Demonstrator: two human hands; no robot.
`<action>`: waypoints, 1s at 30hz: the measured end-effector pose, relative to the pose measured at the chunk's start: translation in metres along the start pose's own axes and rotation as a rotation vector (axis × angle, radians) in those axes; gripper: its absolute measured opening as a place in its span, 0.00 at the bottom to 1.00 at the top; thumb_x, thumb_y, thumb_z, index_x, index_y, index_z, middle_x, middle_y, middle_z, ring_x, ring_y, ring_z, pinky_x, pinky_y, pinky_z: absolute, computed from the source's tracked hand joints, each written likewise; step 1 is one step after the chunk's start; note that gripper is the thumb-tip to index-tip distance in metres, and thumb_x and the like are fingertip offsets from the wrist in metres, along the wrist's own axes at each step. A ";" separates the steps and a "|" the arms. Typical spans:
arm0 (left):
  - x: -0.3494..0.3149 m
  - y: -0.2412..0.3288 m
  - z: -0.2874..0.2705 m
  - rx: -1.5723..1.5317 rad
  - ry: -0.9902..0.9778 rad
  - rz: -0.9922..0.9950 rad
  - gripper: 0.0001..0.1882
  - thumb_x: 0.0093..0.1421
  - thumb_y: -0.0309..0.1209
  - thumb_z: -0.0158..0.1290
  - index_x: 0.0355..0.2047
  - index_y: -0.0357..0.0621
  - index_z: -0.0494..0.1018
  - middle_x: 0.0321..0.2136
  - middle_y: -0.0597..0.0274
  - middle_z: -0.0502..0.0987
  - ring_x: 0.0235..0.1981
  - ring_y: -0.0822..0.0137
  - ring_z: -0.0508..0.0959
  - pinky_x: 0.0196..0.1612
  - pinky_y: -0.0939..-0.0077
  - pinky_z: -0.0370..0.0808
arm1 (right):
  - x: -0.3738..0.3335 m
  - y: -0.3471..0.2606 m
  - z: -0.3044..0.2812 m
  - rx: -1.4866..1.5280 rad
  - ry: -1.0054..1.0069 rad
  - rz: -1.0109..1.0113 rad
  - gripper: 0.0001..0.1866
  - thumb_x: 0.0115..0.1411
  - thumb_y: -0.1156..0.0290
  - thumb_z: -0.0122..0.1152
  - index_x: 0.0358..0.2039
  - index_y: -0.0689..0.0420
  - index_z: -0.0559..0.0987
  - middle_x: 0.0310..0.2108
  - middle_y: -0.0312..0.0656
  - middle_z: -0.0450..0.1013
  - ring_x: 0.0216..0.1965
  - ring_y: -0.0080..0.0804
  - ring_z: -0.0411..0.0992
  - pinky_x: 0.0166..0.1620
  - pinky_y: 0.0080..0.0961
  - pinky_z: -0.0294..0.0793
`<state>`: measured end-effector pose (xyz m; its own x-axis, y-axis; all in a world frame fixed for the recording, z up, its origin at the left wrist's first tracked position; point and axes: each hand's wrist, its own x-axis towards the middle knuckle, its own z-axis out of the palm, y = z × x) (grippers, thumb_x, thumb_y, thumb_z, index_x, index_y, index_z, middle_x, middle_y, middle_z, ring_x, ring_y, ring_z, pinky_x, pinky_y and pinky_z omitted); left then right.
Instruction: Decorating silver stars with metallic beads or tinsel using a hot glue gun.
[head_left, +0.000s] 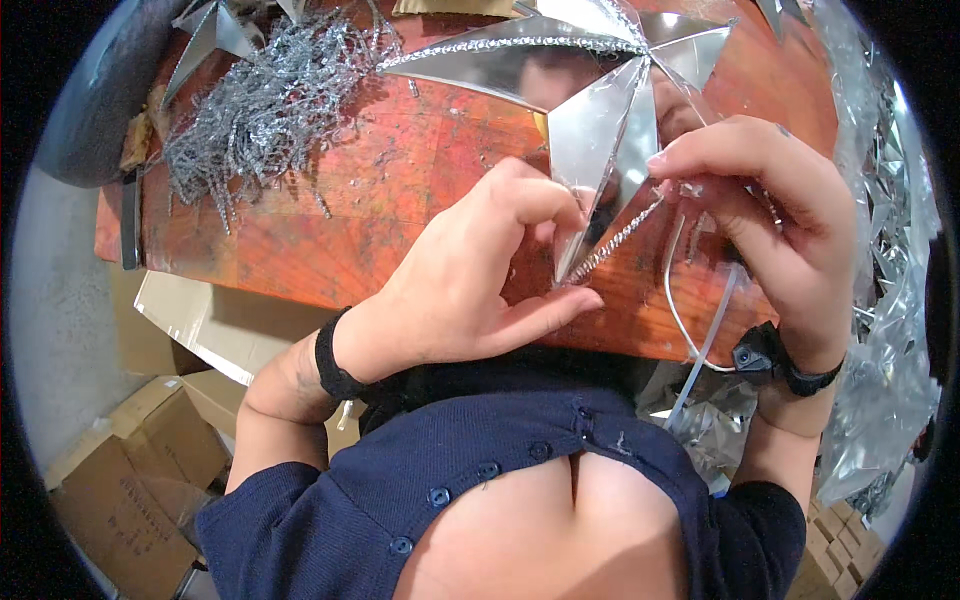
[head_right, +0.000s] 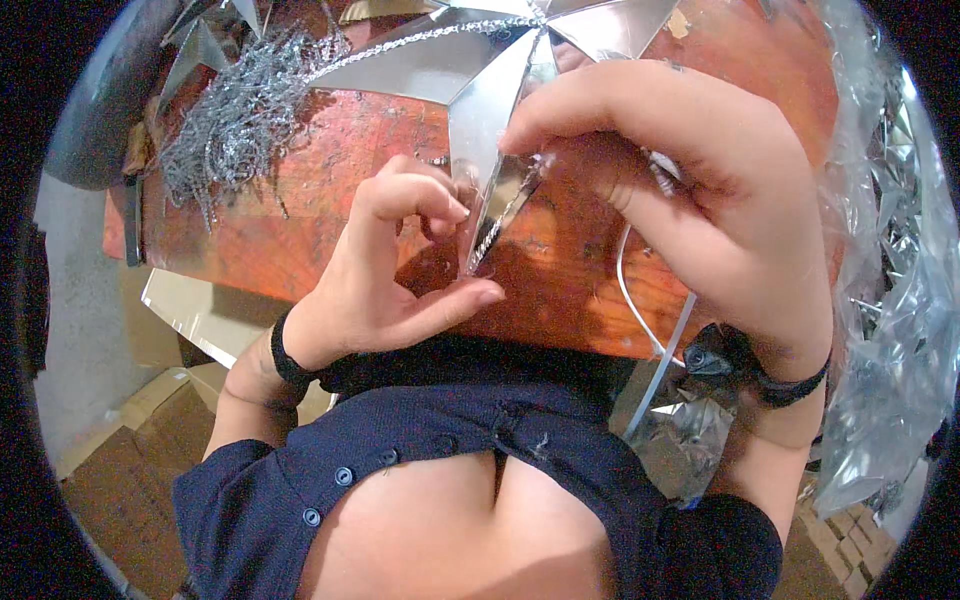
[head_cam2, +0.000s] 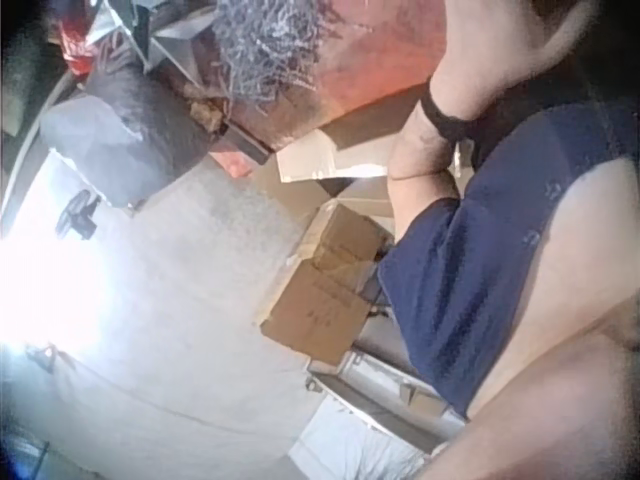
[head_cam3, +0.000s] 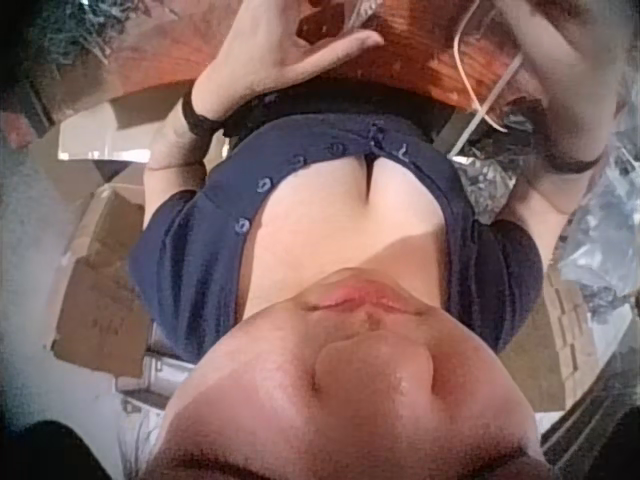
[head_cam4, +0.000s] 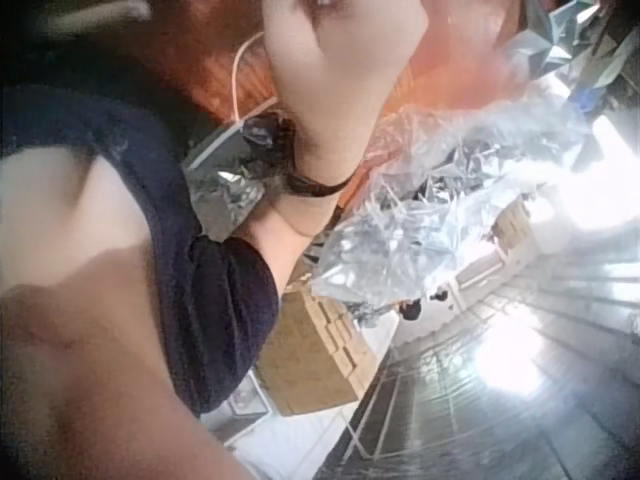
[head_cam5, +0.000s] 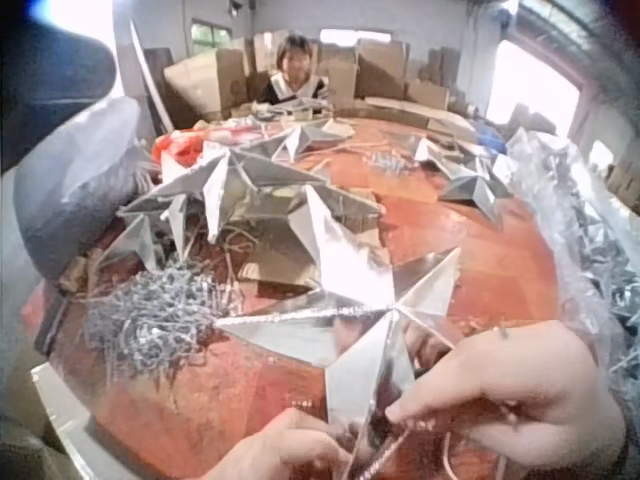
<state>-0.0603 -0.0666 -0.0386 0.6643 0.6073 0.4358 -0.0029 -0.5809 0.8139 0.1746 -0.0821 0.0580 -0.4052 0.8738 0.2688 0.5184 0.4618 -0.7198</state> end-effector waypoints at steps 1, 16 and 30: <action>-0.002 0.000 -0.001 -0.013 -0.038 -0.040 0.33 0.50 0.30 0.69 0.47 0.41 0.59 0.38 0.58 0.65 0.35 0.67 0.67 0.40 0.75 0.67 | 0.001 0.002 0.001 0.067 0.020 0.030 0.08 0.57 0.84 0.55 0.36 0.65 0.80 0.31 0.41 0.76 0.33 0.25 0.74 0.38 0.18 0.72; -0.004 0.006 -0.003 -0.393 -0.124 -0.447 0.18 0.58 0.26 0.58 0.40 0.43 0.59 0.29 0.64 0.68 0.25 0.75 0.69 0.29 0.80 0.65 | 0.015 0.007 -0.001 0.232 -0.085 0.187 0.07 0.44 0.84 0.63 0.28 0.64 0.80 0.28 0.43 0.76 0.31 0.33 0.73 0.36 0.25 0.70; -0.010 -0.007 0.012 -0.365 0.045 -0.231 0.14 0.58 0.27 0.58 0.37 0.43 0.62 0.25 0.62 0.71 0.17 0.73 0.72 0.22 0.77 0.68 | 0.020 0.006 0.041 -0.226 0.306 -0.077 0.10 0.50 0.88 0.60 0.34 0.65 0.80 0.31 0.45 0.75 0.33 0.34 0.74 0.34 0.21 0.70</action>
<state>-0.0584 -0.0751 -0.0533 0.6457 0.7263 0.2359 -0.1277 -0.2019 0.9711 0.1388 -0.0678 0.0328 -0.2239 0.8244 0.5199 0.6619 0.5202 -0.5397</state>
